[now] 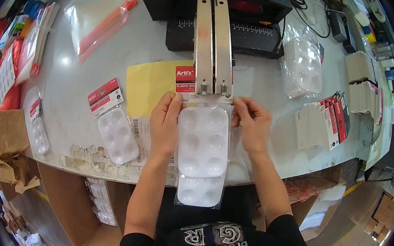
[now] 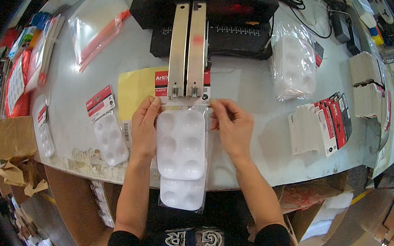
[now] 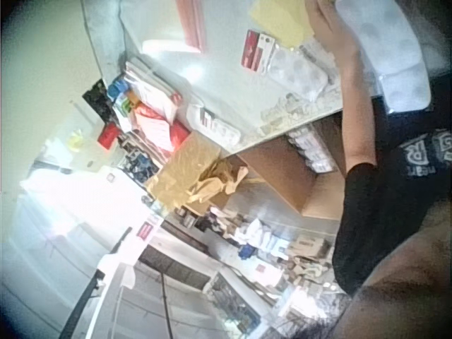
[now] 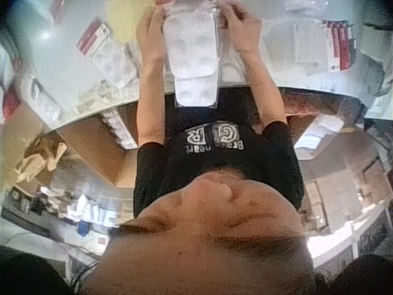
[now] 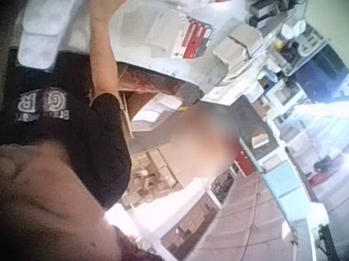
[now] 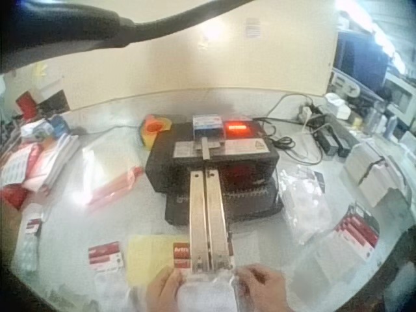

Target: The person repeatedly picks up plastic mixing palettes and red Artix labels, places each palette into a clear plastic sleeve, and affixes the label to the sleeve. The person also briefly handles a roll of paper towels and a label printer. Finished units are stacked on the table.

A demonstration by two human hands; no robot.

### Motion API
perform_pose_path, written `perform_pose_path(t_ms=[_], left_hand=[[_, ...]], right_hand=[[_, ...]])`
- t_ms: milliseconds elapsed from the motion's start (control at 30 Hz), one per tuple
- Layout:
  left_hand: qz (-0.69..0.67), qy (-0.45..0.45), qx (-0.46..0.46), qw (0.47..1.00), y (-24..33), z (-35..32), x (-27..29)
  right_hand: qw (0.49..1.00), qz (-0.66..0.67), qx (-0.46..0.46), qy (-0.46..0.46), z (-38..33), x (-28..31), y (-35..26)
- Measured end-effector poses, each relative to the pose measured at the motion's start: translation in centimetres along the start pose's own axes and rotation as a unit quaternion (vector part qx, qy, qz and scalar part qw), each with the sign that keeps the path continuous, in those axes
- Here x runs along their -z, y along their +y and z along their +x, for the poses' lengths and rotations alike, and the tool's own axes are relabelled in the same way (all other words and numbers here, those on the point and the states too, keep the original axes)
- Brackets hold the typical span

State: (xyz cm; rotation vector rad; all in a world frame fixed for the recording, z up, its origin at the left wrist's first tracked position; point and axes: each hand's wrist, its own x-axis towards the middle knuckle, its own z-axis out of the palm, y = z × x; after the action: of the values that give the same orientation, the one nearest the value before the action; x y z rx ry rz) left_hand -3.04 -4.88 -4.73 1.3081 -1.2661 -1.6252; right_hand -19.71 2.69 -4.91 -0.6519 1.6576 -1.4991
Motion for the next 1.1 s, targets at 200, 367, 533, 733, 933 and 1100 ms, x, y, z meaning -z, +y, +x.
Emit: perform_pose_path(t_ms=[200,367,533,733,933,1100], left_hand=[[0.129,0.176,-0.043,0.975,1.2,0.1,12.0],[0.51,0.301,-0.059,0.803,0.4,-0.2,18.4],[0.324,0.15,-0.162,0.92,1.0,-4.8,7.9],[0.302,0.006,-0.08,0.95,1.7,-7.1,1.1],[0.271,0.023,-0.127,0.954,1.2,-7.1,1.1],[0.178,0.013,-0.148,0.973,2.0,-7.7,0.4]], right_hand=[[0.926,-0.167,0.327,0.084,-2.4,10.3,-6.9],[0.783,-0.488,0.257,0.286,0.4,20.3,-9.9],[0.734,-0.651,0.114,0.154,2.4,23.0,-7.0],[0.856,-0.514,0.017,0.058,1.9,23.0,-9.6],[0.817,-0.562,0.074,0.111,1.3,21.8,-9.0],[0.818,-0.551,0.111,0.118,1.8,22.2,-9.6]])
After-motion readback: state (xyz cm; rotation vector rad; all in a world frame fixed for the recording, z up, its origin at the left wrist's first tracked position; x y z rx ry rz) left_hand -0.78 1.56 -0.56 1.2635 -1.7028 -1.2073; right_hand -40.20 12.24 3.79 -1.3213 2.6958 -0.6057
